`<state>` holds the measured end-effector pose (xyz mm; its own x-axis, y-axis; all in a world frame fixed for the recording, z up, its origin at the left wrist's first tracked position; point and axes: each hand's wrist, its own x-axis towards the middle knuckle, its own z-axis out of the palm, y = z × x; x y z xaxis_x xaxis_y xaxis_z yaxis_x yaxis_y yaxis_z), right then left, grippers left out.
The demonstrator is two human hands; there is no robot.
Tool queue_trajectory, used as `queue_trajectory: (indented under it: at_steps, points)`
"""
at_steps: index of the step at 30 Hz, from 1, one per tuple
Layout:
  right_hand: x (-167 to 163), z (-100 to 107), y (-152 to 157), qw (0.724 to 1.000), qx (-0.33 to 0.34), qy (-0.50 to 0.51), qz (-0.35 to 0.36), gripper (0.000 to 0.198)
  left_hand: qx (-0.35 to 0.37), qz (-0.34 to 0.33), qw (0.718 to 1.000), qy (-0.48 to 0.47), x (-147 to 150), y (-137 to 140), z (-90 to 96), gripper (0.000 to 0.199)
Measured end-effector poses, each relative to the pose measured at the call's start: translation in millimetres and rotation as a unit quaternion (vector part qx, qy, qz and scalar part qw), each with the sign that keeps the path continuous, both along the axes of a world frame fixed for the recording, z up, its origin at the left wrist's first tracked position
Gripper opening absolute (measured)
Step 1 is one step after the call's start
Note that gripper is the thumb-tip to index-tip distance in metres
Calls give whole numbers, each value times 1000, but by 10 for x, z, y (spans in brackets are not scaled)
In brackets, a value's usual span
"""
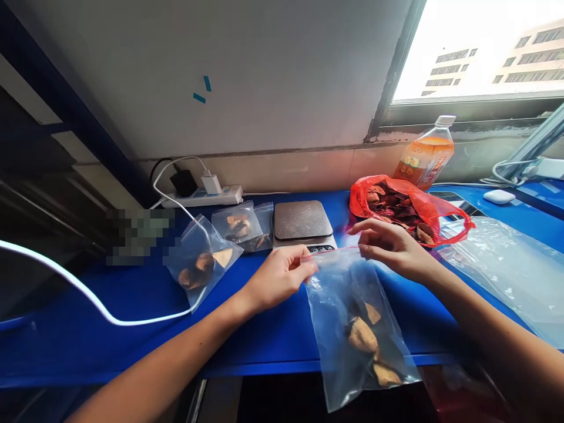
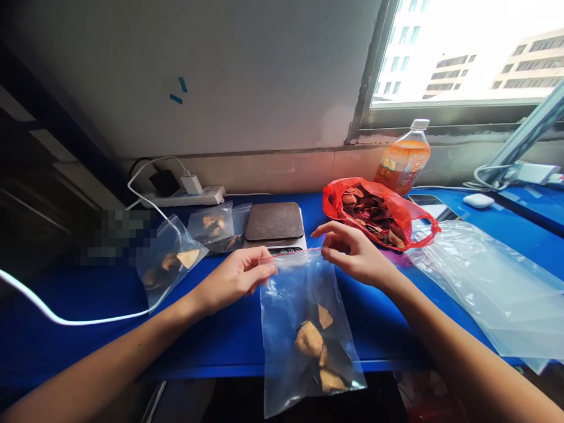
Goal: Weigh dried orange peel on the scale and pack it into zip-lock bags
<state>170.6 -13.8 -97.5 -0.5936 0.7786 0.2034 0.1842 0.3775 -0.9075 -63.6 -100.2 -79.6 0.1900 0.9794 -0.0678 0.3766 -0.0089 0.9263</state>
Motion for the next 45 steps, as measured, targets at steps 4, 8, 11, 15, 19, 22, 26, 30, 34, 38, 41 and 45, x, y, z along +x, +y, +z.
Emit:
queue_trajectory:
  at_steps: [4,8,11,15,19,22,26,30,34,38,41,45]
  points:
    - [-17,5,-42,999,-7,-18,26,20,26,11,999,25,-66,23,5,31]
    - [-97,-8,-101,999,18,33,-22,17,65,25,995,76,-163,69,46,27]
    - [-128,-23,-107,997,30,63,-27,18,94,31,990,100,-241,99,85,23]
    - [-175,24,-113,994,105,17,-38,21,136,29,983,124,-266,93,104,21]
    - [-386,183,-204,958,250,-142,-16,30,187,21,970,156,-171,39,62,19]
    - [-603,300,-265,933,285,-216,51,22,211,3,962,170,-114,18,19,17]
    - [-750,335,-230,942,253,-200,90,26,245,17,954,172,-141,47,-21,17]
    - [-756,260,-186,958,239,-138,71,32,273,27,942,191,-174,71,-48,20]
    - [-732,249,-190,970,213,-92,76,33,332,9,915,229,-156,52,14,20]
    - [-643,378,-171,965,239,-53,91,24,363,25,901,236,-177,5,213,19]
    - [-541,493,-154,959,267,-51,82,23,362,57,903,226,-247,-36,362,18]
    - [-430,579,-143,955,290,-46,43,18,354,128,906,193,-381,-61,443,13]
